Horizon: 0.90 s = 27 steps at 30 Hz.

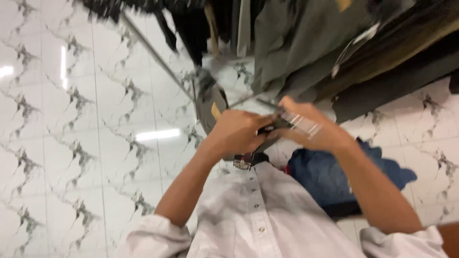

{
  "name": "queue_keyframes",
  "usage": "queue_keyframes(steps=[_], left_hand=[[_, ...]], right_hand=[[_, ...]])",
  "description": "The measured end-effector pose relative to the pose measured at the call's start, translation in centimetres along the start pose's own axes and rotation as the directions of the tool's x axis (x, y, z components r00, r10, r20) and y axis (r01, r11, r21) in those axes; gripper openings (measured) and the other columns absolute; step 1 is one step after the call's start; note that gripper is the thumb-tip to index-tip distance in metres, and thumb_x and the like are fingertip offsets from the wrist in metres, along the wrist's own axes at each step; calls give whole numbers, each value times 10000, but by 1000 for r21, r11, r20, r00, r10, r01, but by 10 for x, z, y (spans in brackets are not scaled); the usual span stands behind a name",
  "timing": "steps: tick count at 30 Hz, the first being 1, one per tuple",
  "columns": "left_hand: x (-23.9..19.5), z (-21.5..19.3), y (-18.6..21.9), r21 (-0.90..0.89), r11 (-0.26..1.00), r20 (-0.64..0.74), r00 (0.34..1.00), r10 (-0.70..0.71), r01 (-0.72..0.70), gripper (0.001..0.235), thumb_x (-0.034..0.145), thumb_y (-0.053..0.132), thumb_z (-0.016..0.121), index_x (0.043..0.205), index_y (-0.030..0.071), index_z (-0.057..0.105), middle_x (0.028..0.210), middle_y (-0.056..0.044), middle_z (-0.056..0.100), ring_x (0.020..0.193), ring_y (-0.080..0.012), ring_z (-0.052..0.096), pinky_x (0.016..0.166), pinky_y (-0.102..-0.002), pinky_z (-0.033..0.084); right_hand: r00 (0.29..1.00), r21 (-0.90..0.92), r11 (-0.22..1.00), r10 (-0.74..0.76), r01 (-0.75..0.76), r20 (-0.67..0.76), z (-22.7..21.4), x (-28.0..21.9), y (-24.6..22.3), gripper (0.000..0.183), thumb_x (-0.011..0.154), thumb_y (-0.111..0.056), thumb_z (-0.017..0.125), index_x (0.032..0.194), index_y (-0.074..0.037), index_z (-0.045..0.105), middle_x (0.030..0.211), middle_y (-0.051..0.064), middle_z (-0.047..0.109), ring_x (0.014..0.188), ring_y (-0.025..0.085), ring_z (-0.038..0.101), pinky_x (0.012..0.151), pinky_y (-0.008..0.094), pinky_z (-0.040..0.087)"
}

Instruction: Picking up pants from a pile, unfolding them, and clipping them onto hangers on a retail clothing rack.

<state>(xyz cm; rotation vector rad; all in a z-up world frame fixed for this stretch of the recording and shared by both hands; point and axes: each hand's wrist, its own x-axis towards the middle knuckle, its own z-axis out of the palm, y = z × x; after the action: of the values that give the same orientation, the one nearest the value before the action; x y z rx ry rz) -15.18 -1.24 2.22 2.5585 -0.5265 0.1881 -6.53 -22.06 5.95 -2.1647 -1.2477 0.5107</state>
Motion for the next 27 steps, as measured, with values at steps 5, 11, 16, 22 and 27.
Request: queue_keyframes(steps=[5, 11, 16, 22, 27], left_hand=[[-56, -17, 3, -175, 984, 9, 999, 33, -30, 330, 855, 475, 724, 972, 182, 626, 694, -36, 697, 554, -337, 660, 497, -465, 525], [-123, -34, -28, -272, 946, 339, 938, -78, 177, 800, 607, 567, 918, 1210, 132, 622, 686, -93, 733, 748, -426, 718, 711, -554, 575], [-160, -19, -60, -174, 860, 420, 826, -376, 480, 399, 750, 69, 810, 1134, 93, 706, 1106, -127, 765, 1140, -395, 687, 998, -521, 540], [-172, -15, -50, -517, 634, 186, 799, -572, 575, 108, 844, 85, 644, 739, 105, 637, 696, -3, 638, 662, -137, 559, 593, -294, 443], [-143, 10, -34, -889, 422, -202, 674, -710, 178, 166, 836, 2, 776, 902, 130, 694, 852, 1, 659, 818, -143, 599, 687, -280, 502]], right_hand=[[944, -2, 945, 327, -327, 53, 26, -6, -49, 460, 827, -352, 825, 818, -152, 411, 659, 129, 690, 818, 415, 742, 767, 489, 528], [899, 55, 898, 438, -436, -22, 56, -43, -62, 190, 806, -299, 814, 861, -141, 725, 763, 164, 743, 886, 401, 742, 784, 458, 550], [892, 202, 890, 436, -408, -119, 57, -73, -57, 316, 799, -193, 862, 782, -52, 579, 766, 176, 747, 715, 323, 717, 688, 419, 528], [842, 248, 833, 529, -494, -100, 22, -102, -31, 531, 801, -96, 860, 766, -127, 331, 997, 47, 780, 877, 169, 687, 775, 331, 575], [772, 240, 773, 624, -587, -122, 3, -127, -24, 523, 831, -127, 834, 787, -122, 313, 1102, 51, 801, 897, 169, 676, 794, 354, 528]])
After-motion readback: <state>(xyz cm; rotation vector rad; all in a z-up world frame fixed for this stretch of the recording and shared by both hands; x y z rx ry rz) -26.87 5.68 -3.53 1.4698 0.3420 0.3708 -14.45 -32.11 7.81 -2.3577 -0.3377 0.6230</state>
